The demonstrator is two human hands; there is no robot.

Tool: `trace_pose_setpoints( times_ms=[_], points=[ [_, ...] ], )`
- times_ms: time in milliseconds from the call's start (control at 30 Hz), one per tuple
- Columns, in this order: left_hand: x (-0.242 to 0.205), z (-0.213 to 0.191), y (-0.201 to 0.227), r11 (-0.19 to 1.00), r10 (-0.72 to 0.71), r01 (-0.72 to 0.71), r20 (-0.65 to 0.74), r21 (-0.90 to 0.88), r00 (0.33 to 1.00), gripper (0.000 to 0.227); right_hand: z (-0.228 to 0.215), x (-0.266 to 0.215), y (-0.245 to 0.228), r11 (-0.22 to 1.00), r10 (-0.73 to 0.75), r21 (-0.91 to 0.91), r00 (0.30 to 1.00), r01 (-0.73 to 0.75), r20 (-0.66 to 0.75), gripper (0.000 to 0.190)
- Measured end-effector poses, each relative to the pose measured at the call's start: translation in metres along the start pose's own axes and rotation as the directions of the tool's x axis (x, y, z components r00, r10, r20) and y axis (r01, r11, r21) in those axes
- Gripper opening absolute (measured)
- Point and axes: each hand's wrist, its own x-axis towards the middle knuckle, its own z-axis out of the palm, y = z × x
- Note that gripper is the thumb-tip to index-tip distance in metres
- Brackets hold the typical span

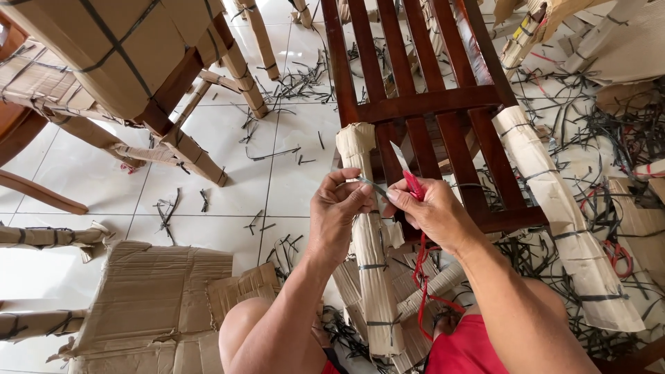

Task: Wrapping chair legs with protective material and securing them with plastic ties for transport.

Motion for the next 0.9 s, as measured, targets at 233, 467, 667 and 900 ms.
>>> trace_pose_setpoints(
  times_ms=[233, 467, 667, 900],
  points=[
    [0.002, -0.003, -0.001, 0.997, 0.052, -0.054, 0.049, 0.057, 0.997, 0.046, -0.002, 0.008, 0.004, 0.99, -0.033, -0.138, 0.999, 0.037, 0.033, 0.012],
    [-0.005, 0.0, 0.009, 0.936, 0.095, -0.121, 0.092, 0.33, 0.991, 0.042, 0.001, 0.003, 0.002, 0.96, -0.086, -0.266, 0.996, 0.084, 0.006, 0.007],
    [-0.01, 0.008, 0.011, 0.837, 0.143, -0.173, 0.098, 0.52, 0.985, 0.042, 0.005, -0.001, -0.001, 0.906, -0.157, -0.404, 0.987, 0.126, -0.044, 0.008],
    [-0.02, 0.019, 0.019, 0.727, 0.154, -0.181, 0.099, 0.662, 0.983, 0.047, 0.007, -0.001, 0.002, 0.808, -0.29, -0.545, 0.956, 0.224, -0.037, 0.006]
  ],
)
